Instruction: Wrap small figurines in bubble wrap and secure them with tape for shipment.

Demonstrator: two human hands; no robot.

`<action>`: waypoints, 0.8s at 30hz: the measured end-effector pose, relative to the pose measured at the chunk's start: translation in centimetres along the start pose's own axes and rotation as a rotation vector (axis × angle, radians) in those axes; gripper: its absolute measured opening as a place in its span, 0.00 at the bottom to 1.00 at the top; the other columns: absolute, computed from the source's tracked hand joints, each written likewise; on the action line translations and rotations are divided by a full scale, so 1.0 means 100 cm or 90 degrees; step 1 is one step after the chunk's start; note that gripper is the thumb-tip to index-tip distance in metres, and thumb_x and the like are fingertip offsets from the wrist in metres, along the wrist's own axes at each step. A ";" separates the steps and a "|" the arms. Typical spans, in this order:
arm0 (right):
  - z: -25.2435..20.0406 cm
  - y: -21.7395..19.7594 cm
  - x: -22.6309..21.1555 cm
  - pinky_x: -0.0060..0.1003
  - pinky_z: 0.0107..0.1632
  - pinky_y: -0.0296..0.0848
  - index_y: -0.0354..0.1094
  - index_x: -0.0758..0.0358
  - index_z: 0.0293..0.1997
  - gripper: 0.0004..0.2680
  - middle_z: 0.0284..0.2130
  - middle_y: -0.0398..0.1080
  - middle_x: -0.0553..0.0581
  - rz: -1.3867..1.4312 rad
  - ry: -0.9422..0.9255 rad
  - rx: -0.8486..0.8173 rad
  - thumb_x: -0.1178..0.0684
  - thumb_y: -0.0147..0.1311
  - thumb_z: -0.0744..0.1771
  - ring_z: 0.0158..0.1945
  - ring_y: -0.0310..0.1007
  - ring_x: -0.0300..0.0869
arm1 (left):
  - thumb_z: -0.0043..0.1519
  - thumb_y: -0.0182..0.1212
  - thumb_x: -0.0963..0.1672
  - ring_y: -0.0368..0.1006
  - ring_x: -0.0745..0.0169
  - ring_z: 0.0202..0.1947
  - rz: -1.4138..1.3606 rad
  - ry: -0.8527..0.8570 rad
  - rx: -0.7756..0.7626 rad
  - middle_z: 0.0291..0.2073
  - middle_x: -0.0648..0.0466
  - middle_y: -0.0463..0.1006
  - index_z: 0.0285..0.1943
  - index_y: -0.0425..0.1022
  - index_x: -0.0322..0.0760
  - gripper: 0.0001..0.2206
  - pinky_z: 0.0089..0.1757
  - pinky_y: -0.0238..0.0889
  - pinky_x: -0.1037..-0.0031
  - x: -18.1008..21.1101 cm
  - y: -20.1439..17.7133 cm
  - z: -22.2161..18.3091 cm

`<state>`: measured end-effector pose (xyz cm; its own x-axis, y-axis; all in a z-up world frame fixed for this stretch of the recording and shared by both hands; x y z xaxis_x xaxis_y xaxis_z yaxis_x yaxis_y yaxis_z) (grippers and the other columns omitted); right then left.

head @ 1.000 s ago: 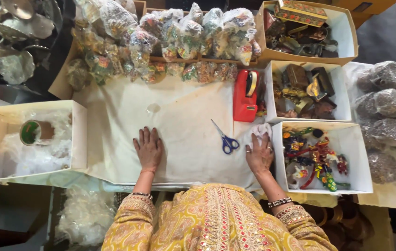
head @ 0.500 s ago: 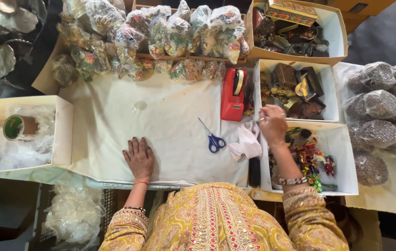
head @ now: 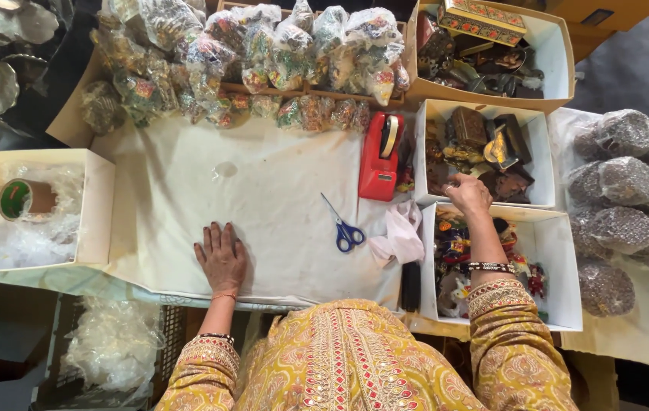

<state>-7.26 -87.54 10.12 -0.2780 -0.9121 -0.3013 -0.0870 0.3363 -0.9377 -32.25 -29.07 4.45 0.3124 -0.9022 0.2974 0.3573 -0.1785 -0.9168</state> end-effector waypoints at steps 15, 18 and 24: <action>0.020 0.001 0.038 0.29 0.44 0.78 0.74 0.64 0.42 0.05 0.38 0.79 0.57 0.644 -0.073 0.146 0.66 0.62 0.66 0.39 0.78 0.36 | 0.64 0.53 0.49 0.54 0.49 0.75 0.012 -0.004 -0.004 0.73 0.48 0.65 0.71 0.70 0.48 0.23 0.69 0.38 0.46 -0.001 0.002 0.002; 0.032 0.006 0.053 0.30 0.48 0.79 0.73 0.68 0.44 0.07 0.40 0.78 0.61 0.887 -0.143 0.134 0.68 0.61 0.65 0.41 0.79 0.39 | 0.64 0.53 0.49 0.54 0.49 0.75 0.010 -0.005 0.000 0.73 0.48 0.65 0.71 0.70 0.48 0.23 0.69 0.38 0.47 -0.001 0.002 0.002; -0.015 -0.024 0.008 0.34 0.48 0.82 0.72 0.65 0.43 0.06 0.42 0.79 0.61 1.035 -0.054 0.093 0.68 0.58 0.65 0.41 0.80 0.40 | 0.62 0.54 0.49 0.54 0.49 0.75 0.009 -0.004 0.008 0.72 0.48 0.65 0.70 0.70 0.48 0.24 0.69 0.38 0.46 -0.003 0.004 0.001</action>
<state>-8.66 -88.72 12.43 0.0697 0.3476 -0.9351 0.3150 0.8817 0.3512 -32.14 -28.82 4.05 0.3230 -0.9022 0.2858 0.3639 -0.1603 -0.9175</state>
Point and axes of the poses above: each hand's wrist, its own z-axis towards the middle knuckle, its own y-axis out of the palm, x = y × z, the point moved 7 cm from there along z, towards the middle knuckle
